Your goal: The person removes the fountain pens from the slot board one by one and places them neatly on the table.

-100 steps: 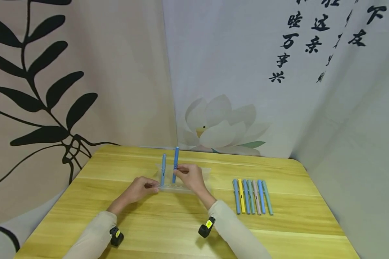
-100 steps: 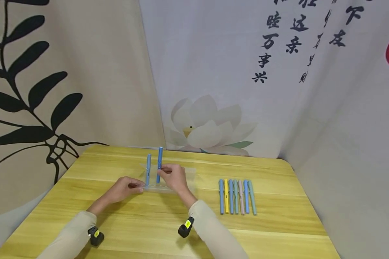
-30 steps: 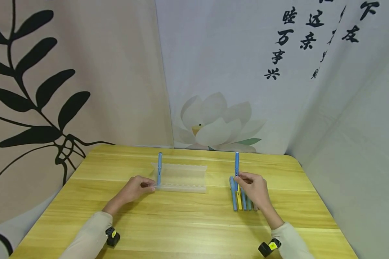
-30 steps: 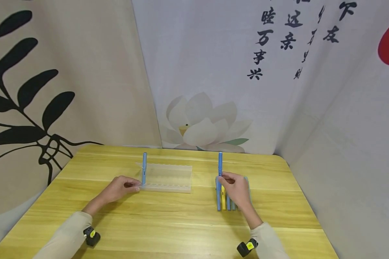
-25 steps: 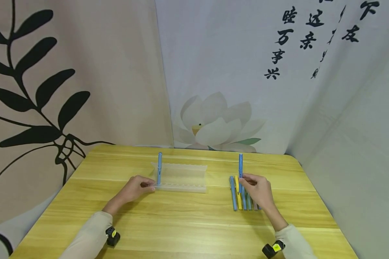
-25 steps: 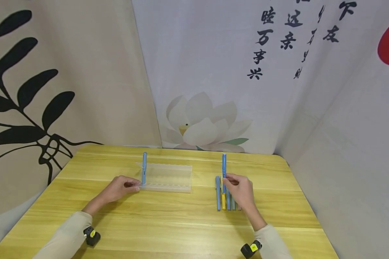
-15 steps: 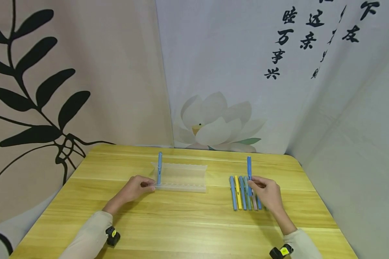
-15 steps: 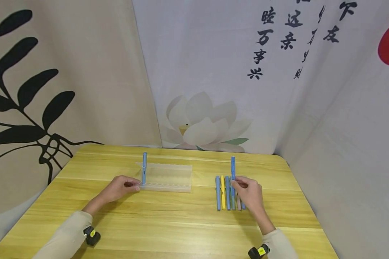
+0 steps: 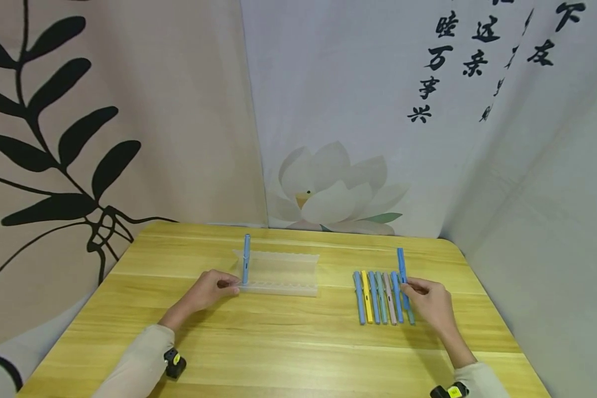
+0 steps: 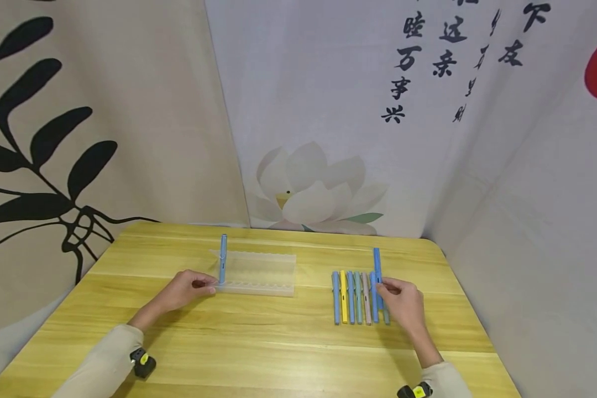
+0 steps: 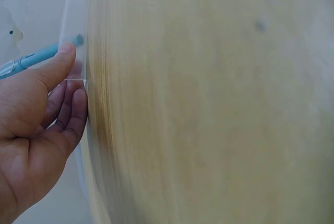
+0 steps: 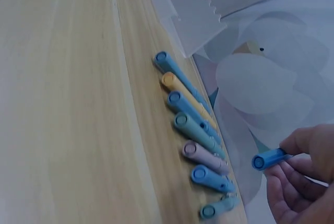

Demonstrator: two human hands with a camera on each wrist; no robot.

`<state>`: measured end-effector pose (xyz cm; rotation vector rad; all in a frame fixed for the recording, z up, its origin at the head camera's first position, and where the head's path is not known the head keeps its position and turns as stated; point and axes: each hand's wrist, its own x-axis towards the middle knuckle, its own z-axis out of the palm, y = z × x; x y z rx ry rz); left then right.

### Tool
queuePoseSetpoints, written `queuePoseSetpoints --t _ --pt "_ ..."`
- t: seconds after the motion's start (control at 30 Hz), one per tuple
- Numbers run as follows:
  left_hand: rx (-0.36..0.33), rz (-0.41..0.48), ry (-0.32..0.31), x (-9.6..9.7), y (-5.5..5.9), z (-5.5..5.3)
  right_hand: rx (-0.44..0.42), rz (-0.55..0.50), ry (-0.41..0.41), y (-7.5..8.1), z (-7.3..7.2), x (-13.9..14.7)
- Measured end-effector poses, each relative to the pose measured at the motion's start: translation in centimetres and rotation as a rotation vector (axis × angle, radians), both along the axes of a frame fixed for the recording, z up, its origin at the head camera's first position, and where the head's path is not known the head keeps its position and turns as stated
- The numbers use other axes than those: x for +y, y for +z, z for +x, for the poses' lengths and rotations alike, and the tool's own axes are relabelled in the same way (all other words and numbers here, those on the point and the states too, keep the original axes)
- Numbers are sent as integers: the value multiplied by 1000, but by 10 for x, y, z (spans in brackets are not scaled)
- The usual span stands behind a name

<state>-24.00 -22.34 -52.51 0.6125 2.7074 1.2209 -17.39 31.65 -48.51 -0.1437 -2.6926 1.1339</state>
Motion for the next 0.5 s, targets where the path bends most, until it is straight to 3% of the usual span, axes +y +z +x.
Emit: queuePoseSetpoints --t 0.5 --pt "-3 5 -6 1 -1 0 -83 32 -68 -15 6 28"
